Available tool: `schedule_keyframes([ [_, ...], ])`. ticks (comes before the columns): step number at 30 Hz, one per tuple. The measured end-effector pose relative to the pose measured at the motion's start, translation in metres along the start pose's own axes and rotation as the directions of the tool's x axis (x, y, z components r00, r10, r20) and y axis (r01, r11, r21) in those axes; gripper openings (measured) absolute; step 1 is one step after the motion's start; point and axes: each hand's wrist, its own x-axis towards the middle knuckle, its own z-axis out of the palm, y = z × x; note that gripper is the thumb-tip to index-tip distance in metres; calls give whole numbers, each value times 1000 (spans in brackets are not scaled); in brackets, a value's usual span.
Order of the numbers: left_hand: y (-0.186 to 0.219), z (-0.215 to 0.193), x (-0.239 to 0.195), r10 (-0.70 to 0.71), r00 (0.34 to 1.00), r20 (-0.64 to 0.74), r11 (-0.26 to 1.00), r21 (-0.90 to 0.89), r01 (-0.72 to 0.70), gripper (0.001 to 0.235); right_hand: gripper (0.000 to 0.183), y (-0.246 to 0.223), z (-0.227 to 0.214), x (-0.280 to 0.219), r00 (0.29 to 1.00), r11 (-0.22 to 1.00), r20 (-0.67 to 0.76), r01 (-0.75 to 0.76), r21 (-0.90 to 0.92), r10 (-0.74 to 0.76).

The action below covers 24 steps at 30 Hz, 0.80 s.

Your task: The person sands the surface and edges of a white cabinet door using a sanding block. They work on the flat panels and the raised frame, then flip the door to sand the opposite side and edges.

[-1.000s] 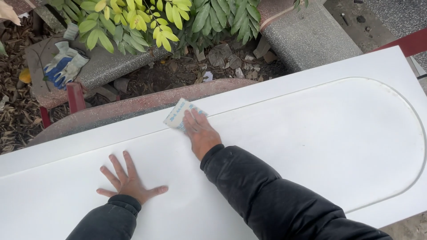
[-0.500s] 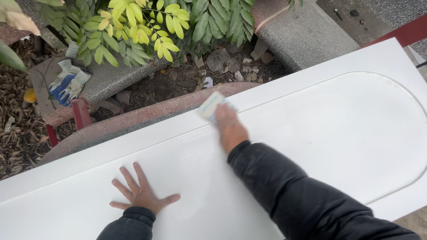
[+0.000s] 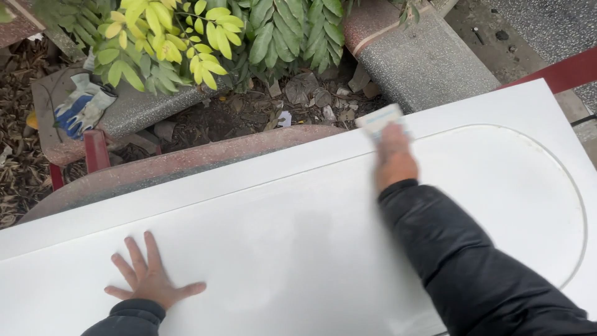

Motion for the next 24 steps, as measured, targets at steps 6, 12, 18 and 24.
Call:
schedule_keyframes([
  [6, 55, -4, -46, -37, 999, -16, 999, -18, 36, 197, 70, 8, -36, 13, 910, 803, -111, 405, 438, -399],
  [12, 80, 48, -54, -100, 982, -159, 995, 2, 102, 215, 55, 227, 13, 53, 935, 857, 114, -353, 376, 335],
  [18, 68, 61, -45, -47, 941, -335, 991, -137, 0, 209, 69, 36, -15, 28, 927, 899, -51, 374, 229, -373],
  [24, 82, 42, -58, -112, 965, -236, 990, -109, 88, 205, 70, 250, 15, 54, 993, 866, 47, 73, 495, -110],
])
